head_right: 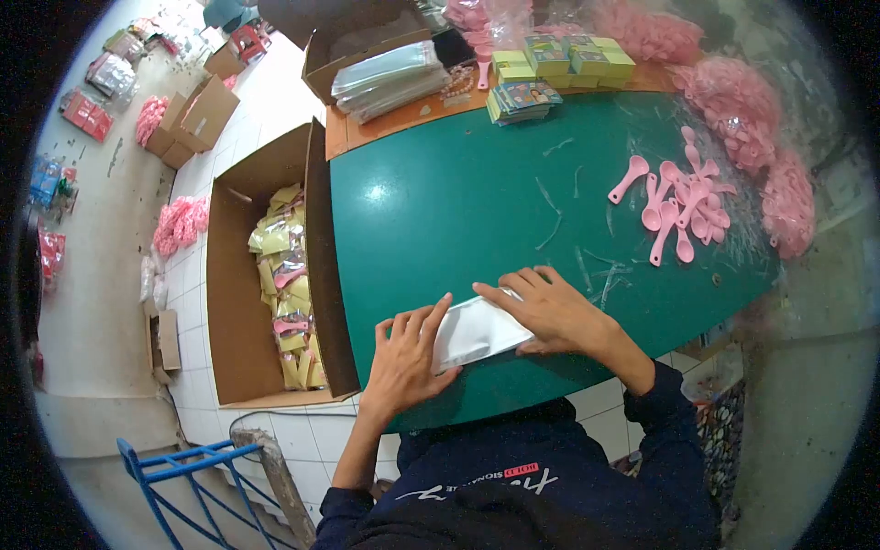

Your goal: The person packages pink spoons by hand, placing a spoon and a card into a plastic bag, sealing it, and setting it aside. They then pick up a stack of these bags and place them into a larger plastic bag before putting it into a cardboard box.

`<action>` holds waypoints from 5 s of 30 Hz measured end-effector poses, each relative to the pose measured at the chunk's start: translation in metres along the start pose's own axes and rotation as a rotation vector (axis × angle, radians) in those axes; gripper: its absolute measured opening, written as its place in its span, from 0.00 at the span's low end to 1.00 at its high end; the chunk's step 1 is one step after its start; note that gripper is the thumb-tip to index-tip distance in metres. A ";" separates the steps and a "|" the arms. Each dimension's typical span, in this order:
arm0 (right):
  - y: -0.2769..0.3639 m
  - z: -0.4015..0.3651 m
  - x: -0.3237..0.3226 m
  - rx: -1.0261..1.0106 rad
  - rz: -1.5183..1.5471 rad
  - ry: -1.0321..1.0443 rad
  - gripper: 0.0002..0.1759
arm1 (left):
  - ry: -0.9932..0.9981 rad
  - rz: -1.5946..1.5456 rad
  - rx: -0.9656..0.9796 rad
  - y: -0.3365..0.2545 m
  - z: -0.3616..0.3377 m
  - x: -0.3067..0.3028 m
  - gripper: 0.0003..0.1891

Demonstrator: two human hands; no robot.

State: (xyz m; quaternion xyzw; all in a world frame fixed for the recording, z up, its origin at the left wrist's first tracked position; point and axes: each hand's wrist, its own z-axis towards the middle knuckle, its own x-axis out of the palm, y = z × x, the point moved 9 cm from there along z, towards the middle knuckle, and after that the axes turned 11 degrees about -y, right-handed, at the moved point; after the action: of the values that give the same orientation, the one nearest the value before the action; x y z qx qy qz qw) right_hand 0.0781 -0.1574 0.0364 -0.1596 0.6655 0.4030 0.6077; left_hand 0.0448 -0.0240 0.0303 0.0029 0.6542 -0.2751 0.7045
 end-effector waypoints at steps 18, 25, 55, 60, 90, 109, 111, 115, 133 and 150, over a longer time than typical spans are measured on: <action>-0.201 -0.036 -0.069 0.353 -0.472 -0.481 0.12 | -0.148 -0.302 0.172 -0.018 0.071 0.027 0.16; -0.135 -0.031 -0.100 0.318 -0.351 -0.713 0.10 | -0.159 -0.581 0.126 -0.013 0.079 0.026 0.10; -0.031 0.007 -0.099 0.342 0.599 -0.937 0.14 | 0.096 -1.348 -0.258 0.001 0.094 0.001 0.16; -0.026 0.027 -0.127 0.101 0.496 -0.940 0.18 | 0.097 -1.103 -0.115 0.002 0.122 -0.024 0.16; -0.089 0.078 -0.139 0.279 0.980 -0.816 0.05 | -0.036 -1.336 -0.238 0.061 0.155 -0.063 0.17; -0.059 0.098 -0.084 0.198 0.677 -0.282 0.10 | -0.043 -0.463 -0.086 0.034 0.153 -0.046 0.38; -0.070 0.099 -0.091 0.261 0.705 -0.309 0.12 | 0.065 -0.583 -0.018 0.038 0.148 -0.053 0.38; -0.094 0.096 -0.089 0.339 0.988 -0.308 0.15 | 0.077 -0.893 0.022 0.054 0.140 -0.074 0.37; -0.042 0.115 -0.052 0.019 0.403 -0.372 0.16 | 0.045 -1.700 -0.618 0.082 0.101 0.040 0.36; 0.004 0.114 -0.007 -0.224 -0.075 -0.304 0.07 | 0.079 -1.581 -0.729 0.092 0.080 0.057 0.36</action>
State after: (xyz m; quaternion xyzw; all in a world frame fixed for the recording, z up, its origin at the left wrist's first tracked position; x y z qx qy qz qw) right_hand 0.1548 -0.0735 0.0517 -0.1882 0.5103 0.4712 0.6943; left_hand 0.1534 0.0029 -0.0433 -0.6682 0.5357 -0.4567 0.2407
